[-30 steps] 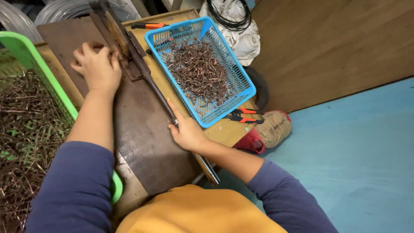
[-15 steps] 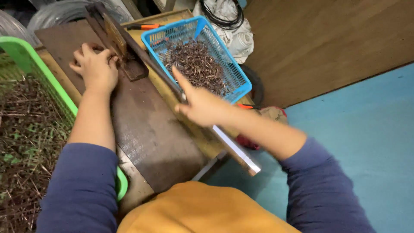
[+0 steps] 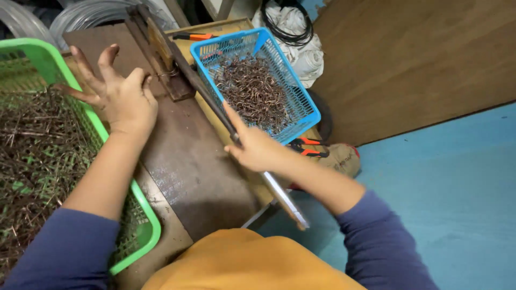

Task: Using a manual lever-action jig to pry or process small metal pins from a basket.

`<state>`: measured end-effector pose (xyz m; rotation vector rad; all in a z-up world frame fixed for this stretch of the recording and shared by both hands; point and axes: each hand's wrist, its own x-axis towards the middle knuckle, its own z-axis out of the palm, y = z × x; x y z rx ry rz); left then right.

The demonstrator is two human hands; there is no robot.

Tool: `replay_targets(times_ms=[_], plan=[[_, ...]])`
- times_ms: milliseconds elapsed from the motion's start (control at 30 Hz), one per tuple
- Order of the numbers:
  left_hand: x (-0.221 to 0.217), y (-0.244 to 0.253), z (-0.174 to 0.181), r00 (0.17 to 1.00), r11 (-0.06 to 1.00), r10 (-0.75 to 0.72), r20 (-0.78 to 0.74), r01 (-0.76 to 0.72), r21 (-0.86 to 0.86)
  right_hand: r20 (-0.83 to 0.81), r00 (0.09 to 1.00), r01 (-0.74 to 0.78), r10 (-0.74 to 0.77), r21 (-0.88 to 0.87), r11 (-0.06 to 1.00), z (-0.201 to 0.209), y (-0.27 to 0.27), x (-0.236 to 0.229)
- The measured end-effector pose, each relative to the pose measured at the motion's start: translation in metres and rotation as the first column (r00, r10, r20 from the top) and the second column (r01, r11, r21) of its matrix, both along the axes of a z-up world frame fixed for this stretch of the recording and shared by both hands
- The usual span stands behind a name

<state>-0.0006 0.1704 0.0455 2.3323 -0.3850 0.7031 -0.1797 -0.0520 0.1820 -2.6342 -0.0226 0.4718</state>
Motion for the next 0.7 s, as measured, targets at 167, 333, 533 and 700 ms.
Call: replay_targets(times_ms=[167,333,533,700], plan=[[0.004,0.003,-0.022,0.997,0.996,0.052,0.052,-0.055,0.065,0.110,0.991,0.063,-0.070,0.060,0.996,-0.087,-0.005,-0.020],[-0.008,0.006,-0.004,0.999,0.999,0.028,0.036,-0.030,0.041,0.178,0.978,0.088,-0.109,0.121,0.989,-0.110,-0.004,-0.024],[-0.014,0.023,0.039,0.984,0.937,-0.122,-0.132,0.158,0.311,0.169,0.973,0.144,-0.160,0.103,0.984,-0.112,-0.001,-0.023],[-0.026,0.022,0.069,0.539,0.553,0.004,-0.842,0.701,0.452,0.208,0.967,0.123,-0.148,0.126,0.984,-0.115,-0.004,-0.025]])
